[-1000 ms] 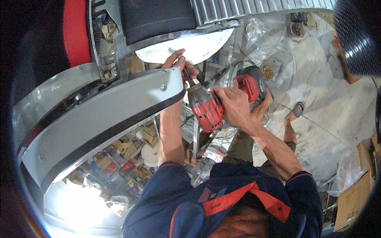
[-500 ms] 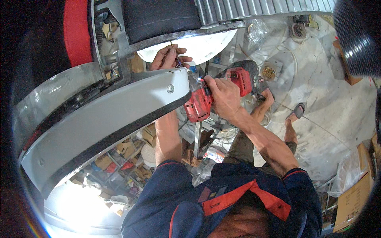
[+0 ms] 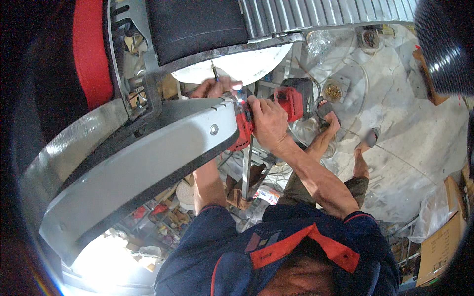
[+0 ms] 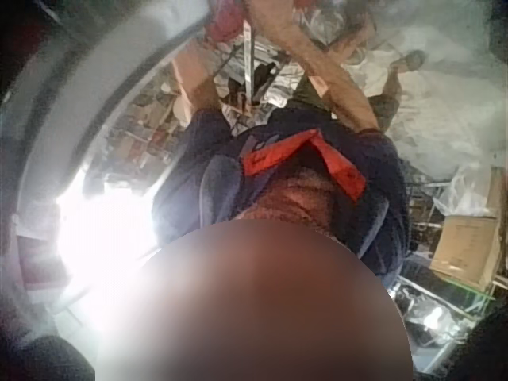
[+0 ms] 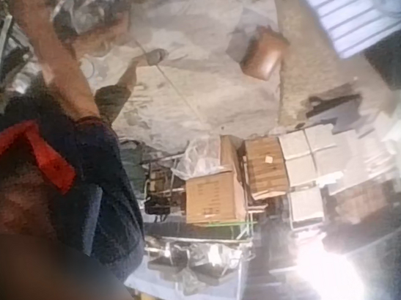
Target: The person positions a silver ribbed floorboard onto the rear deck of a white scooter. They use a red cordless drill to drive screws into the floorboard and the scooter body, securing the part in place. The person also attaches a white plastic bracket to the floorboard using the drill.
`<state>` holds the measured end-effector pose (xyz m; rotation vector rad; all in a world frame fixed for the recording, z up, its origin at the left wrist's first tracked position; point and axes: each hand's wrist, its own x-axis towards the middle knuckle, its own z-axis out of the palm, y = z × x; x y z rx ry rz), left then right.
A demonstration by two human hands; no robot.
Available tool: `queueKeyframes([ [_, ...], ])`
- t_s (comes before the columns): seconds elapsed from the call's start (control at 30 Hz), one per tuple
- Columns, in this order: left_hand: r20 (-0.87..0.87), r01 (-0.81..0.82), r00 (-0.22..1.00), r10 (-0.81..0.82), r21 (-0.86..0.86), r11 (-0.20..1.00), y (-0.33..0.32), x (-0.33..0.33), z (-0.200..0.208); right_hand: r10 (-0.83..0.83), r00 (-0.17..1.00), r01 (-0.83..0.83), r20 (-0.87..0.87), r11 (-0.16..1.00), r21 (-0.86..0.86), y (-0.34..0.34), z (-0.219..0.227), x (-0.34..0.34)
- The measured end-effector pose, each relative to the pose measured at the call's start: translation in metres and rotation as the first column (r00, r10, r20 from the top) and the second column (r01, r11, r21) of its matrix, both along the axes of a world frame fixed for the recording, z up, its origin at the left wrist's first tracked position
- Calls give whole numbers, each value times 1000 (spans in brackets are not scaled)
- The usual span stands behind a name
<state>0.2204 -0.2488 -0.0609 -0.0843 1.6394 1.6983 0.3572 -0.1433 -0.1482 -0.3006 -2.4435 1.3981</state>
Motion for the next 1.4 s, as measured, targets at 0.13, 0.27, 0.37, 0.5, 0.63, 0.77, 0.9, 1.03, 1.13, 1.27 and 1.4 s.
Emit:
queueKeyframes([
  [0.13, -471, 15, 849, -239, -430, 903, -1, 51, 9, 24, 999, -23, 28, 999, -44, -4, 1, -3],
  [0.27, -358, -49, 930, -89, -358, 932, -18, 56, 2, 18, 999, -17, 36, 999, -48, -6, 1, -4],
  [0.37, -27, -186, 982, 185, -42, 982, -35, 40, -14, 25, 999, -23, 45, 999, -45, -5, 1, -4],
  [0.5, -228, -47, 974, 2, -195, 980, -43, 35, -28, 28, 999, -26, 42, 999, -38, -2, 1, -8],
  [0.63, -196, -63, 979, 55, -34, 997, -39, 32, -29, -8, 1000, 8, 11, 1000, -11, 1, 3, -14],
  [0.77, -190, -10, 982, -6, -82, 997, -39, 24, -28, 0, 1000, 0, 28, 1000, -8, 5, 6, -17],
  [0.9, -310, 105, 938, -153, -166, 981, -41, 21, -29, 7, 999, -7, 40, 1000, -5, 9, 9, -18],
  [1.03, -289, -25, 955, -61, -286, 958, -34, 28, -23, 70, 993, -67, 93, 997, -40, 10, 11, -18],
  [1.13, -233, -120, 970, 67, -221, 968, -20, 41, -18, 152, 977, -155, 148, 988, 8, 10, 9, -13],
  [1.27, -347, -148, 938, -26, -467, 872, -5, 85, 10, 292, 945, -296, 149, 955, 9, 19, 11, 7],
  [1.4, -272, -247, 951, 143, -397, 884, 28, 141, 23, 512, 813, -503, 279, 858, -109, 55, 14, 41],
])
